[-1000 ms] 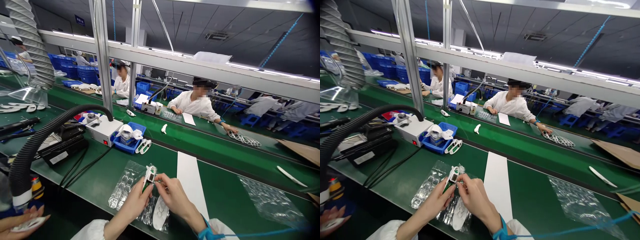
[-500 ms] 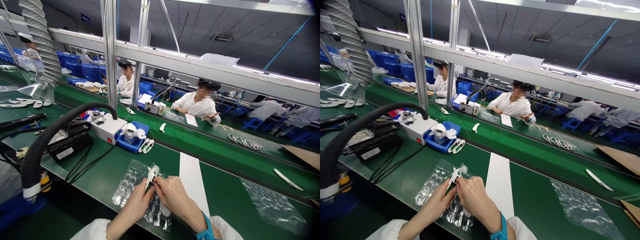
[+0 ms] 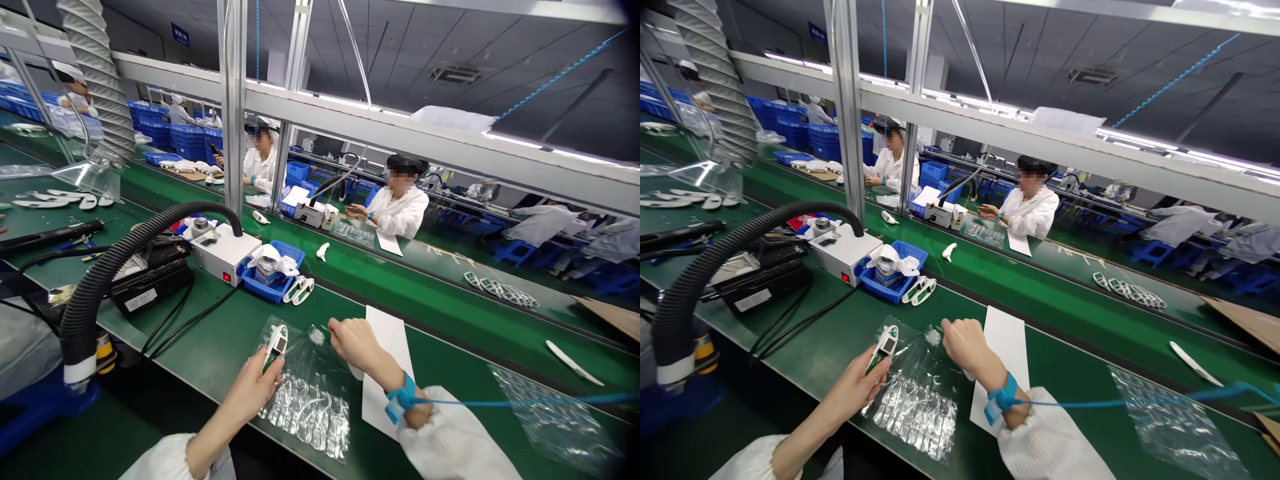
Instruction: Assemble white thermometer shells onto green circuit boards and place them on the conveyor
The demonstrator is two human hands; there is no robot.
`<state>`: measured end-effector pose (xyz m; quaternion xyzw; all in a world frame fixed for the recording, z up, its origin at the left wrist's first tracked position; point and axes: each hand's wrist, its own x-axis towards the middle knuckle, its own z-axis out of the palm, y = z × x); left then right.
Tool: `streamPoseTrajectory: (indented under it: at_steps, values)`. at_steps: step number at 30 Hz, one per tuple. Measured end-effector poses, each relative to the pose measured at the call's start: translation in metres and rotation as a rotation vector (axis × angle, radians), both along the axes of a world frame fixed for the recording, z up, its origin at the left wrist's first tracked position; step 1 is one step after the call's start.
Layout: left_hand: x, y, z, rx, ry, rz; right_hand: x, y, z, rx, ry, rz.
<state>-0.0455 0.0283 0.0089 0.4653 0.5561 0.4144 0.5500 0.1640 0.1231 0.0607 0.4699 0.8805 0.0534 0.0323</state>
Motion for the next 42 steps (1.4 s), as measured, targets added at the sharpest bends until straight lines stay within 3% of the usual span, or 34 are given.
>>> streamPoseTrajectory:
  at_steps: [3,5,10,13,17,21,25,30,33,38,42]
  values:
    - [-0.002,-0.002,0.004,-0.020,-0.043,0.010,-0.016,0.012,-0.015,-0.075,-0.041,0.084]
    - [-0.003,-0.004,0.006,-0.037,-0.079,0.008,-0.022,0.016,-0.015,-0.127,-0.049,0.133]
    - [-0.009,-0.013,0.015,-0.097,-0.185,0.043,-0.011,0.017,0.018,-0.164,0.037,0.123]
    - [-0.006,-0.024,0.015,-0.141,-0.326,0.090,-0.009,-0.001,0.028,-0.282,0.280,0.088]
    - [0.011,-0.044,0.001,-0.188,-0.440,0.045,-0.030,-0.041,0.006,-0.556,0.876,-0.027]
    - [0.019,-0.066,-0.017,-0.219,-0.422,0.028,-0.058,-0.075,-0.025,-0.564,1.082,-0.161]
    - [0.001,-0.085,-0.022,-0.223,-0.272,0.163,-0.074,-0.080,-0.042,-0.562,1.043,-0.120]
    - [-0.031,-0.091,-0.025,-0.213,-0.179,0.387,-0.082,-0.055,-0.061,-0.247,0.773,-0.179]
    - [-0.043,-0.089,-0.027,-0.176,-0.142,0.447,-0.089,-0.046,-0.071,-0.212,0.714,-0.229]
    - [-0.047,-0.085,-0.024,-0.137,-0.159,0.553,-0.097,-0.053,-0.073,-0.152,0.670,-0.324]
    - [-0.047,-0.086,-0.022,-0.127,-0.173,0.558,-0.101,-0.067,-0.070,-0.114,0.660,-0.268]
